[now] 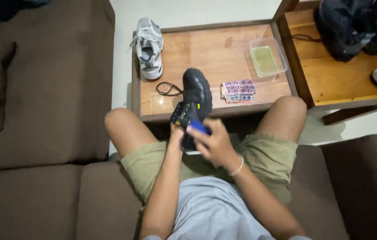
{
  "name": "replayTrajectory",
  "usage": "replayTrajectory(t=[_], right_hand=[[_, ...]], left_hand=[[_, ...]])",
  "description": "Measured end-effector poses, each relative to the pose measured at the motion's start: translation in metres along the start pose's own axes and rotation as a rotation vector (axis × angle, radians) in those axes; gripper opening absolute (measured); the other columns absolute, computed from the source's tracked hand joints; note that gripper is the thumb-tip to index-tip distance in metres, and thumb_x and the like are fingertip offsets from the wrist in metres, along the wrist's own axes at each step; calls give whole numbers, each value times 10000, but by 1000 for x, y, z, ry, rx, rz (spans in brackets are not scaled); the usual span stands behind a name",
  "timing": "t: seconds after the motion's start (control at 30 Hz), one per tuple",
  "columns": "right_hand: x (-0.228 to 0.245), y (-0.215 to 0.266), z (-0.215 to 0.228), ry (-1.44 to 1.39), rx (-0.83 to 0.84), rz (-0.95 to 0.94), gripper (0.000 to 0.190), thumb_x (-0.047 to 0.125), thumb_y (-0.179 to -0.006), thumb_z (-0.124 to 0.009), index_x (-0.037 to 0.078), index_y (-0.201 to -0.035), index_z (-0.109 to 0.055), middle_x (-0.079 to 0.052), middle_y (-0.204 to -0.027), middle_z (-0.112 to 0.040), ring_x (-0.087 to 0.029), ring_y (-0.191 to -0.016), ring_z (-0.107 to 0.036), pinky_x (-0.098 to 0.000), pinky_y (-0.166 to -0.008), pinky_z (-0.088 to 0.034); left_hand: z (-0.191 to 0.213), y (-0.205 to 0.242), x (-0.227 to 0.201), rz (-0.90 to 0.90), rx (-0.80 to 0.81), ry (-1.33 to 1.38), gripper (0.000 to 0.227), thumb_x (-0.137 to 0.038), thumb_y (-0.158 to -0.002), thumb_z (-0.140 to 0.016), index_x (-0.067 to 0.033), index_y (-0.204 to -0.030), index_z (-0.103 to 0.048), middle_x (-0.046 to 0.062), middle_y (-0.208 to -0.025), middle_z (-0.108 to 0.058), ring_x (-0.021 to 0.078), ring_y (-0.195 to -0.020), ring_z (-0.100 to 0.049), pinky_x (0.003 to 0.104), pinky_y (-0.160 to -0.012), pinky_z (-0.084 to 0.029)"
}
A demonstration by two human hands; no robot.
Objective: Brushing a black shoe with a blue brush to clean or polish it while sitting on a sofa.
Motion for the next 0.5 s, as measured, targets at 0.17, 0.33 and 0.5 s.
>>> replayTrajectory(t=[0.17, 0.33, 0.5], right_hand=[[-35, -34, 16, 134, -5, 16, 505, 210, -806, -753, 293, -1304, -724, -207, -1138, -574, -398, -987, -591, -502, -877, -482], [-70, -89, 50, 167, -123, -44, 523, 110, -897, -720, 217, -1407, -675, -202, -1148, -521, -402, -958, -572, -493, -840, -494], [-39, -43, 22, 139, 82, -8, 575, 157, -813, -782, 310, -1361, -696, -158, -1189, -531, -349, -996, -569, -450, -896, -481]], left_hand=[[5, 1, 2, 1, -43, 18, 255, 95, -782, -651, -42, -970, -756, 90, -796, -678, 215, -755, -603, 369, -703, -536], [1, 9, -10, -78, -55, 91, 365, 153, -671, -677, -46, -968, -747, 77, -813, -657, 172, -829, -596, 287, -755, -527], [13, 12, -7, -133, -116, -15, 415, 139, -671, -713, -53, -1039, -721, 87, -828, -641, 183, -838, -597, 300, -777, -531]])
Point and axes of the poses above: each hand's wrist, its own y-axis away from the middle knuckle, its own z-axis out of the back of the hand, x = y × z, the point moved 10 cm from there along -y, towards the middle knuckle
